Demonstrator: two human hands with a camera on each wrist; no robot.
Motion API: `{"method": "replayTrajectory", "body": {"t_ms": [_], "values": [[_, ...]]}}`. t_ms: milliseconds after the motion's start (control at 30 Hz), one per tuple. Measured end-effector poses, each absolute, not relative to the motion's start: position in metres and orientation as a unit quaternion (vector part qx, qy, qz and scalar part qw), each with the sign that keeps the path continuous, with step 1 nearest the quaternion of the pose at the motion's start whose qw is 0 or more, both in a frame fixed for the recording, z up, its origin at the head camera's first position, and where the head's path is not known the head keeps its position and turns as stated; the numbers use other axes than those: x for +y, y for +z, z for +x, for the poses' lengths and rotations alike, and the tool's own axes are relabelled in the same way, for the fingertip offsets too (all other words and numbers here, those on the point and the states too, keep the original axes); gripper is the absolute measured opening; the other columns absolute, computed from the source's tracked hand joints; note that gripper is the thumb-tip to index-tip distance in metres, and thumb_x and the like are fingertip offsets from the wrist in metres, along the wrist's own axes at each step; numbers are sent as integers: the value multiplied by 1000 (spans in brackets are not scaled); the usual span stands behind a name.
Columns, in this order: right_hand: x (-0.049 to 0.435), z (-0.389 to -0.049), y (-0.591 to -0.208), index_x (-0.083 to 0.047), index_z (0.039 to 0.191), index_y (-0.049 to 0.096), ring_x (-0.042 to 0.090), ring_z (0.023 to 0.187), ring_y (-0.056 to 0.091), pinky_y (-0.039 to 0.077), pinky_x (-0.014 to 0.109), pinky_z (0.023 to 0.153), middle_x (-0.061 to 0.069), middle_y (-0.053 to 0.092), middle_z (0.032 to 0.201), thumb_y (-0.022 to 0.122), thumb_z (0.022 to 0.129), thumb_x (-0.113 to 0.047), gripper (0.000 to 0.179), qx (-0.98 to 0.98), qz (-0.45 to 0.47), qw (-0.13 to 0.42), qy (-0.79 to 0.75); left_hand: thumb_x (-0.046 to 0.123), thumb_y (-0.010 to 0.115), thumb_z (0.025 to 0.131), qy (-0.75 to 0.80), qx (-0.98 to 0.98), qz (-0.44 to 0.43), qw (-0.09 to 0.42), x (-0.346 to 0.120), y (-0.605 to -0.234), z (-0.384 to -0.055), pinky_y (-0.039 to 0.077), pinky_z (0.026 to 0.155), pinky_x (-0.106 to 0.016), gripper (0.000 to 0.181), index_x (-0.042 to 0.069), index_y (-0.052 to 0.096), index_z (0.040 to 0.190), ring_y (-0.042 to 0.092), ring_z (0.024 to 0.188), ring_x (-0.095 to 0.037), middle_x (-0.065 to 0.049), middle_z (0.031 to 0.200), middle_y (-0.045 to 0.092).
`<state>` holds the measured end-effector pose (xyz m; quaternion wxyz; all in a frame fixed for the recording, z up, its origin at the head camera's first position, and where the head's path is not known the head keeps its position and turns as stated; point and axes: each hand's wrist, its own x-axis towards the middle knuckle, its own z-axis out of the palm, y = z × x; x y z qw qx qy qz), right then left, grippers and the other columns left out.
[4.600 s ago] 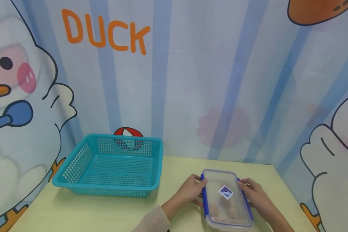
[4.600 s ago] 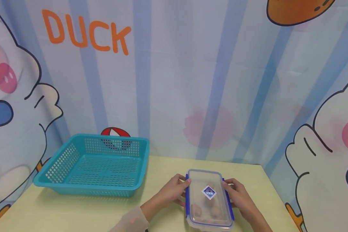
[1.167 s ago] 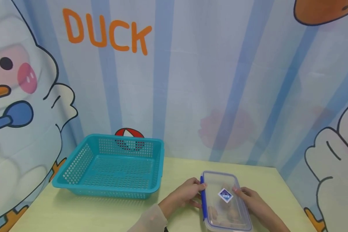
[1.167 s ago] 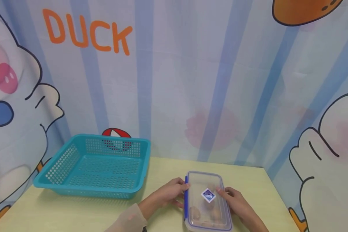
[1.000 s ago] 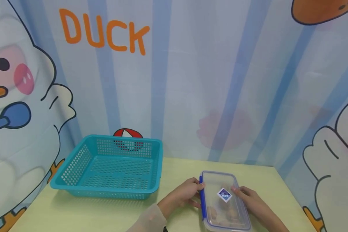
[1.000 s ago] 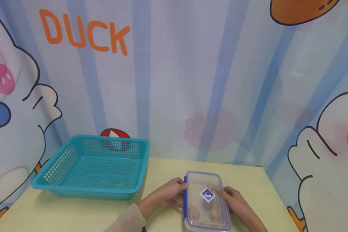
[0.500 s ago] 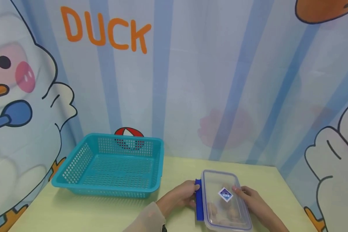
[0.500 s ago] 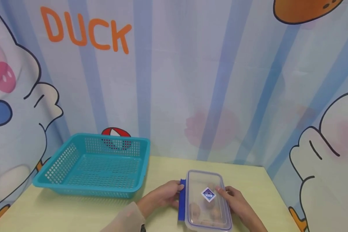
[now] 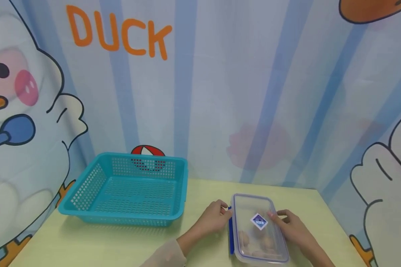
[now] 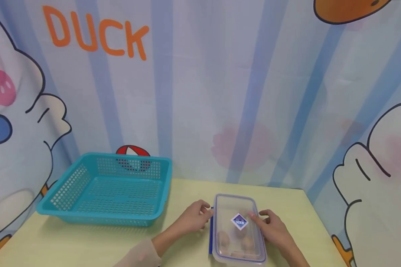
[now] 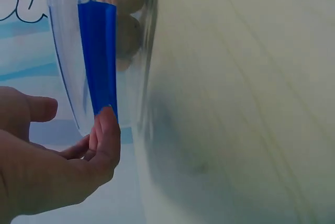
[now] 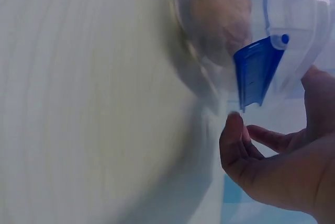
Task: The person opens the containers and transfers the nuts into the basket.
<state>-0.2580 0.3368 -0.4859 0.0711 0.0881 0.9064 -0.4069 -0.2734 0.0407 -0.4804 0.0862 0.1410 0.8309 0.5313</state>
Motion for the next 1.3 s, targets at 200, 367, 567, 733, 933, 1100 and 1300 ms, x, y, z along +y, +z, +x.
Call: {"method": "replayTrajectory", "body": {"t_ms": [200, 367, 567, 733, 933, 1100, 1300], "values": [[344, -239, -471, 11, 139, 51, 22, 83, 67, 62, 39, 67, 18, 68, 108, 62, 104, -56, 76, 908, 76, 54, -409, 30, 70, 105, 570, 796, 137, 151, 48, -476, -259, 62, 64, -38, 50, -6, 57, 136, 69, 75, -20, -5, 99, 63], [345, -230, -466, 13, 135, 53, 23, 85, 67, 63, 42, 68, 16, 67, 106, 61, 109, -37, 57, 888, 69, 77, -448, 29, 73, 103, 583, 782, 131, 177, 50, -474, -253, 64, 66, -40, 50, -4, 57, 138, 71, 77, -21, -5, 101, 63], [337, -229, -465, 13, 137, 52, 28, 91, 71, 65, 48, 72, 22, 66, 116, 58, 111, -25, 46, 861, 65, 85, -497, 26, 77, 100, 585, 783, 116, 174, 50, -473, -249, 63, 66, -38, 53, -4, 56, 138, 70, 73, -22, -5, 100, 63], [328, -233, -465, 12, 136, 54, 27, 90, 70, 65, 48, 72, 21, 67, 113, 58, 111, -23, 43, 866, 61, 78, -491, 25, 81, 97, 571, 803, 94, 145, 50, -476, -248, 58, 63, -33, 56, -5, 57, 138, 68, 69, -18, -3, 97, 62], [324, -238, -464, 14, 136, 54, 25, 87, 70, 65, 46, 71, 20, 68, 113, 59, 110, -26, 47, 875, 57, 74, -475, 20, 81, 96, 587, 793, 87, 135, 48, -476, -249, 61, 65, -36, 55, -5, 56, 138, 67, 68, -17, -4, 99, 61], [327, -237, -465, 14, 133, 56, 25, 90, 69, 65, 47, 75, 18, 67, 111, 63, 108, -26, 48, 873, 67, 87, -475, 20, 81, 96, 589, 791, 90, 138, 47, -476, -249, 61, 64, -35, 53, -4, 57, 136, 67, 68, -18, -4, 99, 61], [325, -236, -463, 12, 131, 59, 24, 85, 68, 64, 46, 73, 15, 65, 105, 64, 107, -22, 41, 871, 65, 87, -479, 17, 81, 96, 593, 789, 92, 133, 44, -476, -251, 62, 63, -34, 49, -5, 58, 134, 67, 68, -18, -5, 100, 61]]}}
